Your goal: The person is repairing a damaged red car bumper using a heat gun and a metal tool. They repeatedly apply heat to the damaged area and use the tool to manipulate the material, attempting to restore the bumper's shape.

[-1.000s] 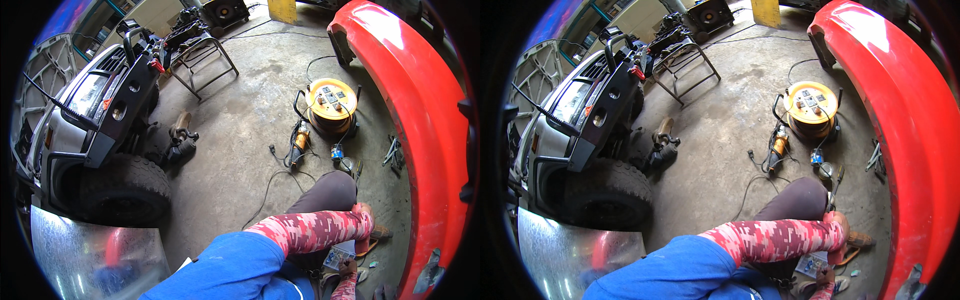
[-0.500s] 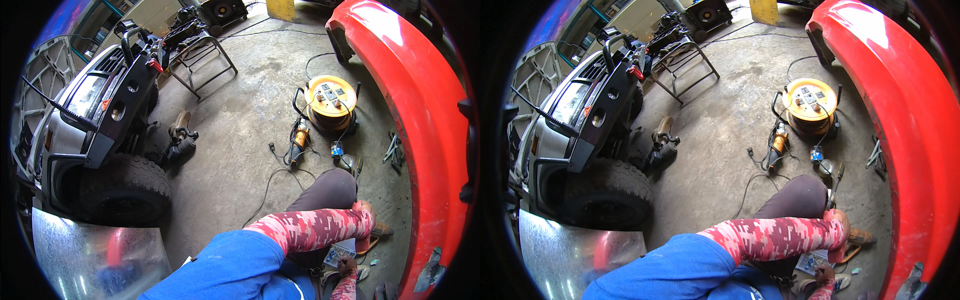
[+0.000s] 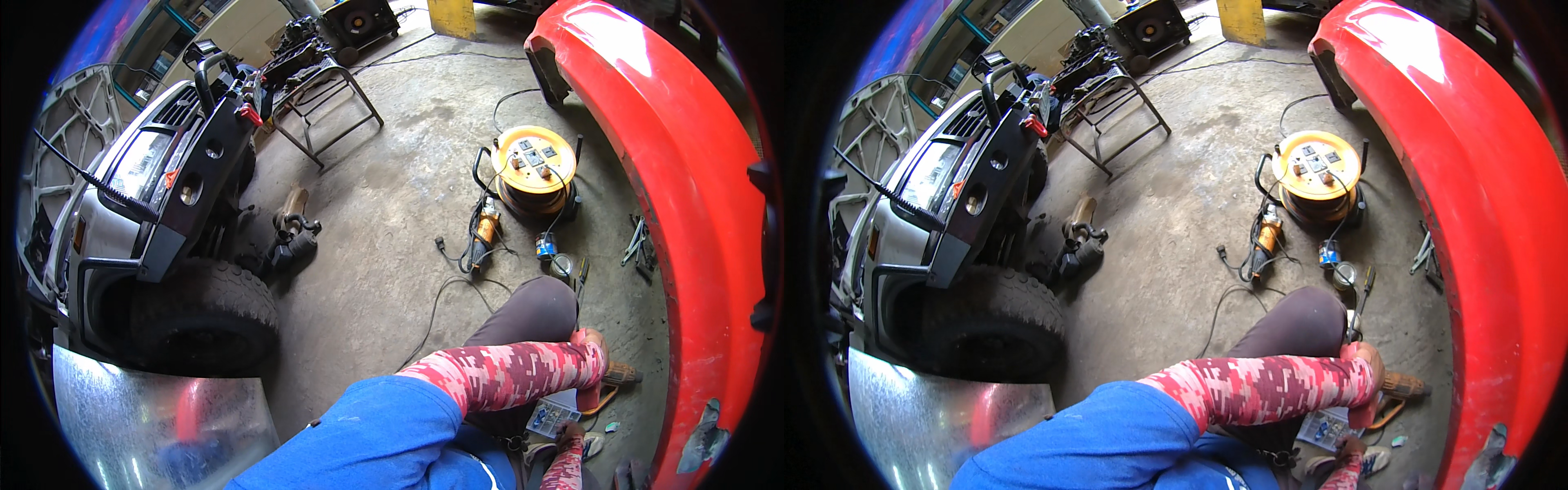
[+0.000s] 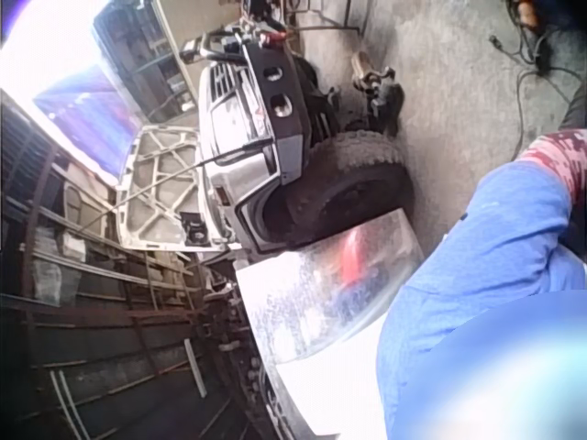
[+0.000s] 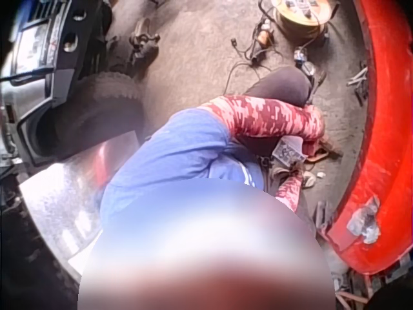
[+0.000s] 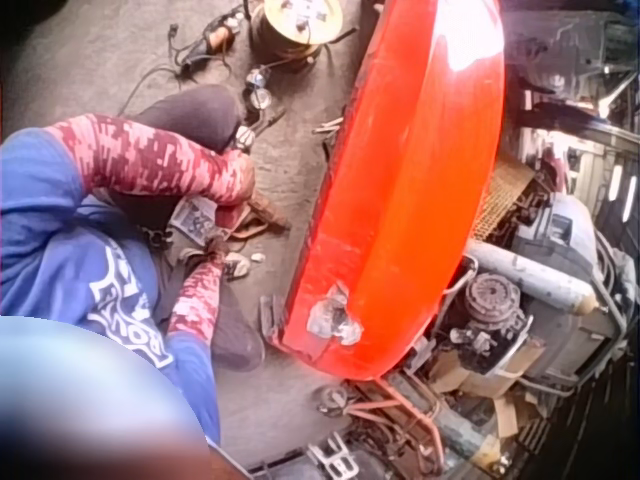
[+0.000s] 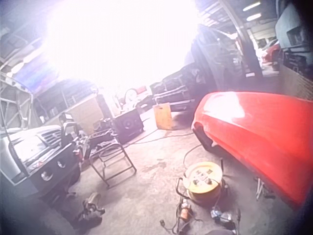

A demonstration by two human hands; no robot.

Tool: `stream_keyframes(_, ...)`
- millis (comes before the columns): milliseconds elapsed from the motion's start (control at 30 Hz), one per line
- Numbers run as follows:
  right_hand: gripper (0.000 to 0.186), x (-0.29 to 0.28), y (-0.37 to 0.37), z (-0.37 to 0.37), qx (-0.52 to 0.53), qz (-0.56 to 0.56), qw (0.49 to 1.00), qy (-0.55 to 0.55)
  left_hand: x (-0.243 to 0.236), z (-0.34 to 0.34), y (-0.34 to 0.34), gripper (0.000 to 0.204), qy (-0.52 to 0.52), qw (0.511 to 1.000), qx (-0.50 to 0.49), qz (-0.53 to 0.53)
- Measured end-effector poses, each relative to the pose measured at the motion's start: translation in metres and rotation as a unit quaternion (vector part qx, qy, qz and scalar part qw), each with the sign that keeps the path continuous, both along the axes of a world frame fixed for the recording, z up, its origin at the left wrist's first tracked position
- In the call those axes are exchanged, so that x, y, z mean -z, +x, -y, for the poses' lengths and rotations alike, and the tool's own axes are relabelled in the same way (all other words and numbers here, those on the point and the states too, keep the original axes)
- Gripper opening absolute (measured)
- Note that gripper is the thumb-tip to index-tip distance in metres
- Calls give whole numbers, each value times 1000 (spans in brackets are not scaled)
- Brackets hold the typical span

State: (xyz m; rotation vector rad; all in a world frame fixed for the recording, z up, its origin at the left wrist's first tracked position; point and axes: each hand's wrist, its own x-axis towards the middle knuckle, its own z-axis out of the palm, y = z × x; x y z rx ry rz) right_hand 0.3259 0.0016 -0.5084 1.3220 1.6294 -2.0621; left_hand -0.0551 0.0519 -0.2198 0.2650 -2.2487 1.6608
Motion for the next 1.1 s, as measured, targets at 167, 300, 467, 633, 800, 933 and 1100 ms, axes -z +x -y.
stream_keyframes(167,17,-23,-4,-8,72,133,988,39,14,-1,8,33,32,997,12,73)
stream_keyframes(300,13,-108,-49,-3,254,167,948,-91,-11,-5,6,34,46,997,8,64)
stream_keyframes(467,14,-204,-94,-7,172,204,958,109,-125,27,-4,33,154,571,229,773)
stream_keyframes(633,16,-338,-100,11,315,145,928,135,-220,49,-3,43,104,483,318,809)
stream_keyframes(800,13,-485,-85,54,406,15,906,122,-238,68,-6,23,110,319,539,772)
stream_keyframes(933,11,-566,-59,98,427,-72,889,147,-250,80,-3,20,136,205,592,767)
stream_keyframes(1100,7,-629,-40,132,480,-183,829,219,-273,114,18,34,196,68,591,779)
